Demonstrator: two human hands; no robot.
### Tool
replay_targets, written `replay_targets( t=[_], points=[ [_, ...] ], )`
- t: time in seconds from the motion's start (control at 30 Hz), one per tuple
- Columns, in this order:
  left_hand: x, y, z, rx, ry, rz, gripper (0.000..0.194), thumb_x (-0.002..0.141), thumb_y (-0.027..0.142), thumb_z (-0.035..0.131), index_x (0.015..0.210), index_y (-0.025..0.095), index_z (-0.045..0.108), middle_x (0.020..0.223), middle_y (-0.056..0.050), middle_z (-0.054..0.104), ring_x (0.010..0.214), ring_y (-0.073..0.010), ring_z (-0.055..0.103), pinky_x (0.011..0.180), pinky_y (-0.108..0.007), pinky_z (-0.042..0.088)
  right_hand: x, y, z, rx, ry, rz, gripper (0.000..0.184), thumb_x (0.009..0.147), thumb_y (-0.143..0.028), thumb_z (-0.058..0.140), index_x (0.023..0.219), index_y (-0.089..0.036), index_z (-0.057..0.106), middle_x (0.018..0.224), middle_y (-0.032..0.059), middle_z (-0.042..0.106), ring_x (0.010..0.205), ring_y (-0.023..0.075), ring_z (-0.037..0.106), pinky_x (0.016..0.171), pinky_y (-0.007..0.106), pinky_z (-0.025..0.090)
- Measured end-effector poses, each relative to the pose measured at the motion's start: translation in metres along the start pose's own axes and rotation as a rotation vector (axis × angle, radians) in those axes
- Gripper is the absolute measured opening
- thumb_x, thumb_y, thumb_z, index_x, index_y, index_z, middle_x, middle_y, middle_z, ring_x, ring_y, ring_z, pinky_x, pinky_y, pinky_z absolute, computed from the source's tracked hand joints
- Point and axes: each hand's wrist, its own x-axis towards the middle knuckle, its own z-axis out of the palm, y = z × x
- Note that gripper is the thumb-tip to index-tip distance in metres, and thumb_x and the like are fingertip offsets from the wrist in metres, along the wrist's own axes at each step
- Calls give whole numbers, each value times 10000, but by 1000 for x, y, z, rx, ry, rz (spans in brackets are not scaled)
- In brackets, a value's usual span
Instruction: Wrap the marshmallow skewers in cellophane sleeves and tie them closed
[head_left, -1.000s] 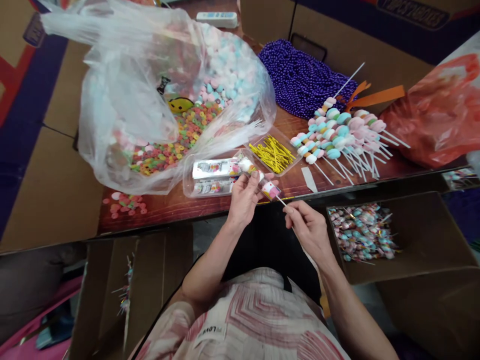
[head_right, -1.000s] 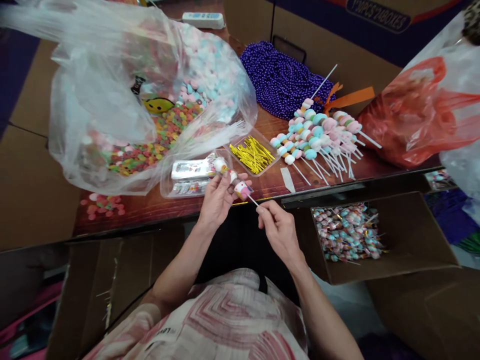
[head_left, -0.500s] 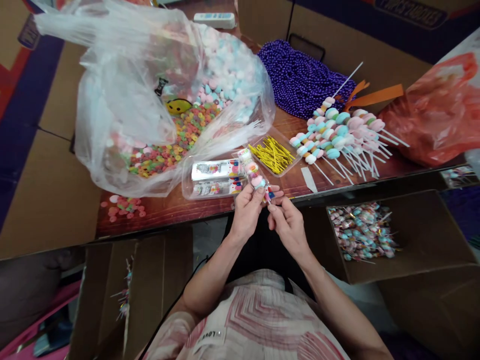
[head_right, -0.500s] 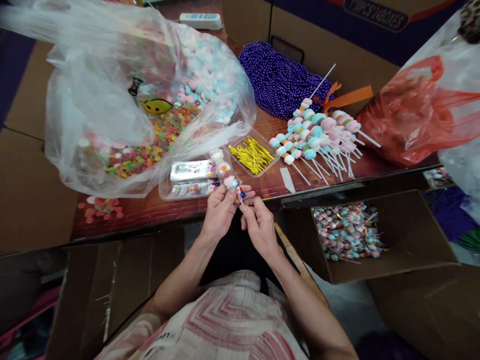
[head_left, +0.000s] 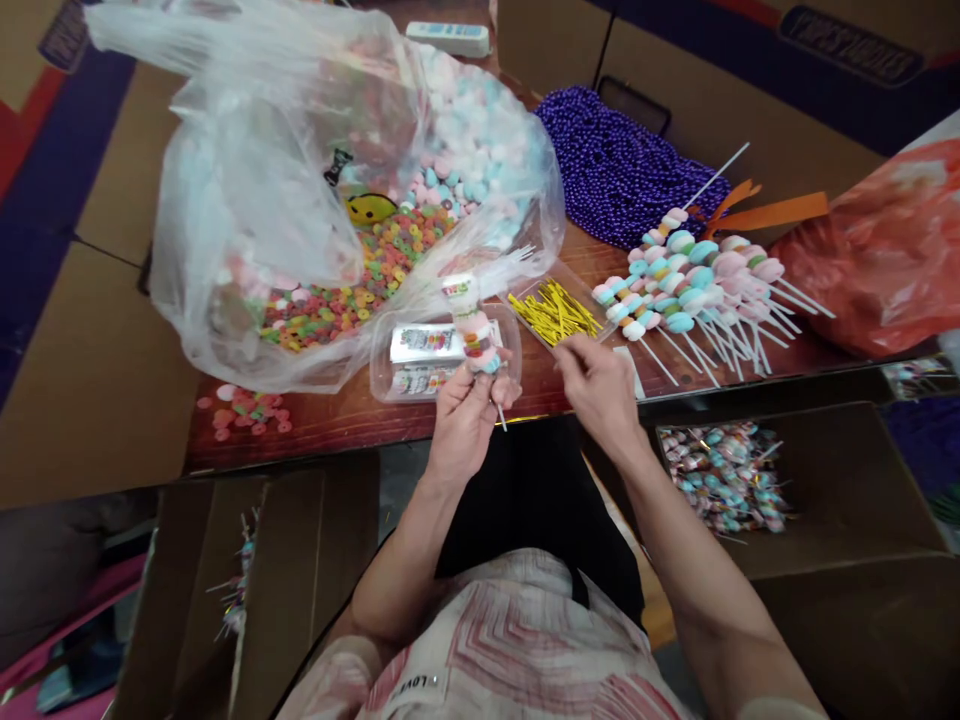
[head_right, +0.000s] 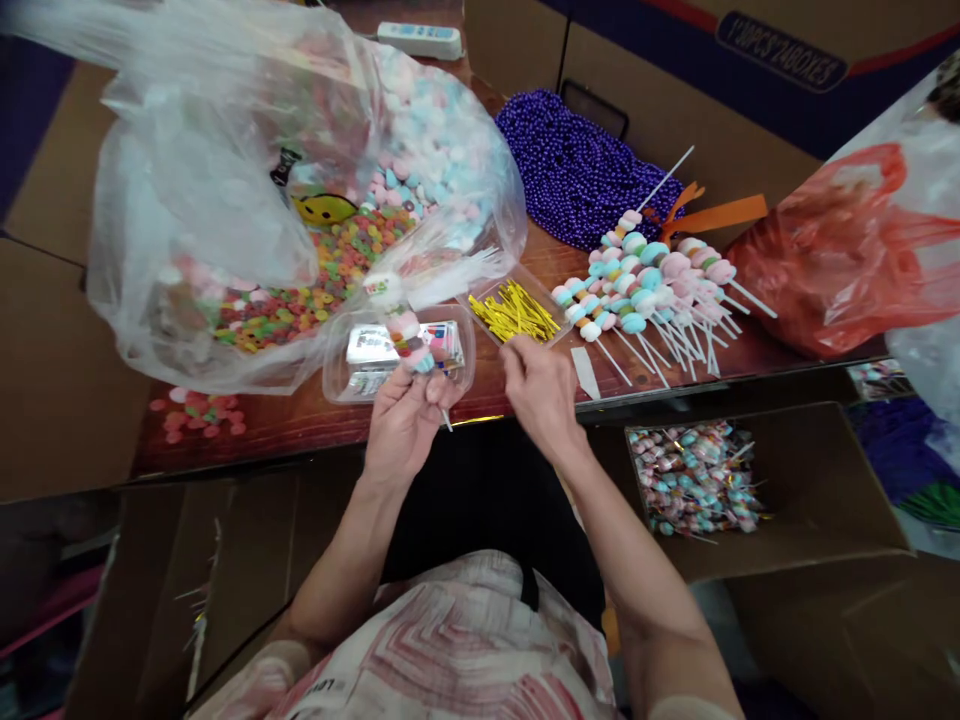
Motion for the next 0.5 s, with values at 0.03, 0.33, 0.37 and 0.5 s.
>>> replay_targets(
  t=[0.03, 0.33, 0.37, 0.5],
  points=[
    [1, 0, -1, 15, 15, -20, 85, 848, 201, 726, 929, 175, 721, 609, 27, 500, 566, -82, 462, 662, -220, 479, 13, 7, 3, -120, 92, -23, 183, 893, -236, 553, 724, -208, 615, 694, 32, 642, 679, 167, 580, 635, 271, 413],
    [4, -9, -9, 14, 60, -81, 152, 828, 226, 757, 920, 212, 637, 619, 48, 501, 509, -51, 377, 550, -167, 392, 57, 49, 36, -518, 192, -175, 238, 916, -170, 507, 689, -134, 571, 658, 113, 612, 757, 240, 691, 725, 367, 445],
    [6, -8, -9, 3, 48, -80, 166, 823, 226, 762, 934, 213, 640, 625, 48, 508, 502, -46, 373, 544, -162, 388, 57, 49, 36, -481, 217, -164, 210, 905, -158, 518, 701, -136, 561, 660, 116, 615, 773, 255, 693, 746, 382, 452],
    [10, -7, -11, -16, 34, -75, 244, 762, 261, 819, 834, 193, 596, 647, 48, 544, 472, -21, 342, 493, -141, 340, 60, 41, 27, -61, 167, -52, 170, 876, -126, 550, 728, -176, 485, 620, 57, 558, 767, 231, 663, 776, 377, 443]
  ],
)
